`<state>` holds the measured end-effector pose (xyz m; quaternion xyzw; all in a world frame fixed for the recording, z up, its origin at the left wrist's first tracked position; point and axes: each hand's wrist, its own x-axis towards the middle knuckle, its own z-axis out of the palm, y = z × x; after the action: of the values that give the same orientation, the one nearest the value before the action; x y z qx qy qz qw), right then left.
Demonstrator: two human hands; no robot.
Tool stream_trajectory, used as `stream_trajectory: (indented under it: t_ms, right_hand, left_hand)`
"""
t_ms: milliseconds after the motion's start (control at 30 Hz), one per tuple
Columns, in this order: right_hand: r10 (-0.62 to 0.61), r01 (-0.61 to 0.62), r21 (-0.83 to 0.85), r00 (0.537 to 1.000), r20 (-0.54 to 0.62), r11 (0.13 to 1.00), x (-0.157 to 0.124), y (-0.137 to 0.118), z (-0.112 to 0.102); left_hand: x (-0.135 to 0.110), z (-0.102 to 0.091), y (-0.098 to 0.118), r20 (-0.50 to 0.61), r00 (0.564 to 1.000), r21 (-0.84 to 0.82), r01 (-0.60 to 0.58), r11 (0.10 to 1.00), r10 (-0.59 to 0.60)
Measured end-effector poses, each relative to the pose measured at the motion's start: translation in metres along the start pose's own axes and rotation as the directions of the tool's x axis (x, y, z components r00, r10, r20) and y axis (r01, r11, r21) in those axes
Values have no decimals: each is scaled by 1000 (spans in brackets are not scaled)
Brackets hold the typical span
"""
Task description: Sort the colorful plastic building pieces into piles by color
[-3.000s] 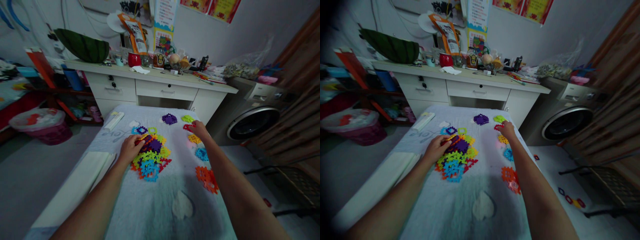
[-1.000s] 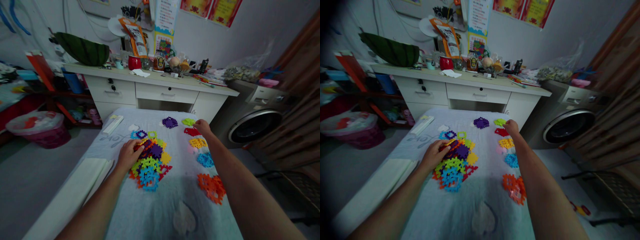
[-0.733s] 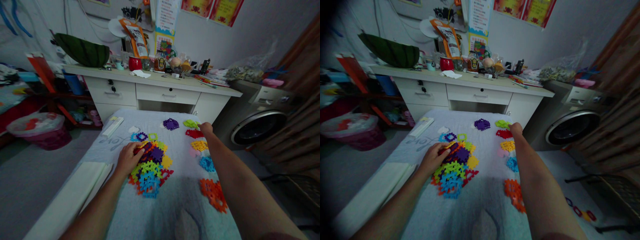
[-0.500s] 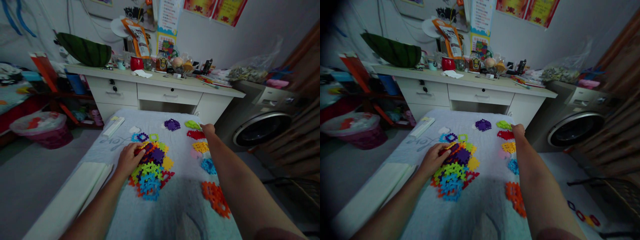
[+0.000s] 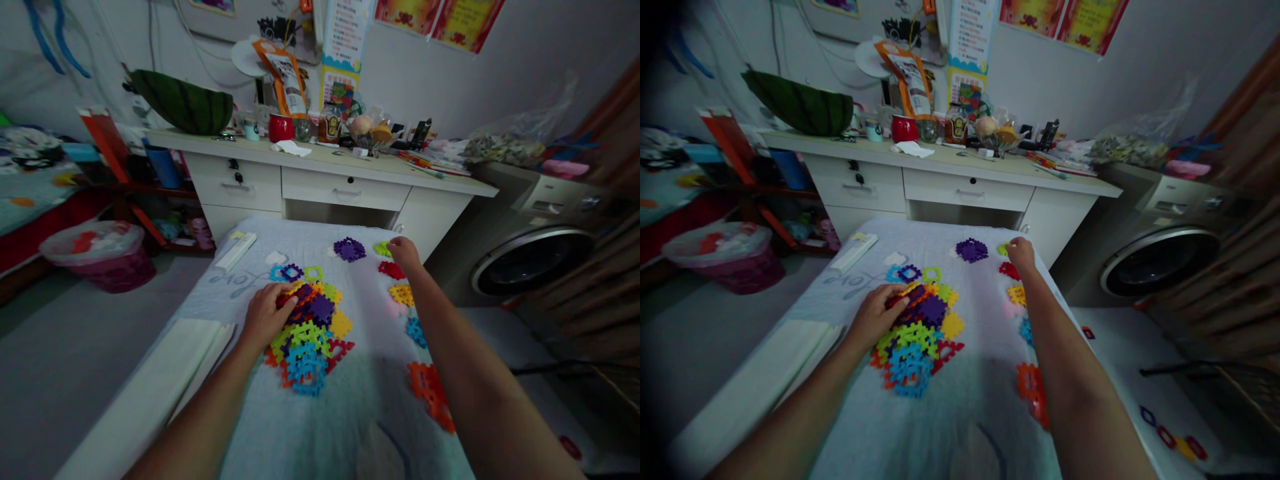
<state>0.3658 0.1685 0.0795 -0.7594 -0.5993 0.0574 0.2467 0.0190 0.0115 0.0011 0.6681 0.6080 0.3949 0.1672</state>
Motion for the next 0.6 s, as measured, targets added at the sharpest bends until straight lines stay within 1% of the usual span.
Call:
stream_trajectory:
  t_ms: [33, 67, 100, 133, 167, 200, 233, 267, 300, 367, 467, 533, 600]
  right_hand:
    - [-80, 76, 54, 995, 66, 996, -11, -13, -3]
    - [-168, 150, 116, 972, 163, 982, -24, -26, -5]
    - [-249, 208, 168, 927, 280, 963, -37, -39, -7]
    - [-322, 259, 206, 862, 390, 943, -51, -52, -8]
    - [-399, 321, 239, 783, 476, 916, -64, -62, -8]
    - [-449, 373, 252, 716, 535, 893, -77, -71, -7]
    - [-479, 410, 254, 678, 557, 876, -89, -78, -5]
    - [-489, 430, 246, 665, 565, 869, -100, -84, -2]
    - [-484, 434, 232, 671, 562, 871, -109, -87, 2]
    - [-456, 410, 210, 711, 536, 887, -123, -89, 11]
    - [-422, 359, 221, 772, 475, 907, -132, -84, 27]
    - [-396, 306, 262, 806, 440, 915, -135, -79, 36]
    - [-360, 208, 358, 824, 437, 910, -136, -76, 44]
  left_hand:
    - [0, 0, 0, 0, 1000, -2, 2, 1000, -2]
    - [0, 0, 1, 0, 1000, -3, 4, 1000, -4]
    - [0, 0, 2, -4, 1000, -3, 6, 1000, -6]
    - [0, 0, 2, -9, 1000, -3, 6, 1000, -6]
    - [-1, -1, 3, -12, 1000, -4, 5, 1000, -5]
    - [-1, -1, 4, -13, 1000, -7, 5, 1000, -5]
    - [-1, -1, 4, -12, 1000, -11, 6, 1000, -6]
    - [-1, -1, 5, -10, 1000, -15, 7, 1000, -7]
    - [-1, -1, 5, -7, 1000, -18, 8, 1000, -8]
    - [-1, -2, 5, -3, 1000, -21, 8, 1000, -8]
    - [-1, -2, 5, -6, 1000, -17, 2, 1000, -2]
    - [-1, -2, 4, -14, 1000, -11, 1, 1000, -1]
    - [-1, -1, 4, -18, 1000, -3, 2, 1000, -2]
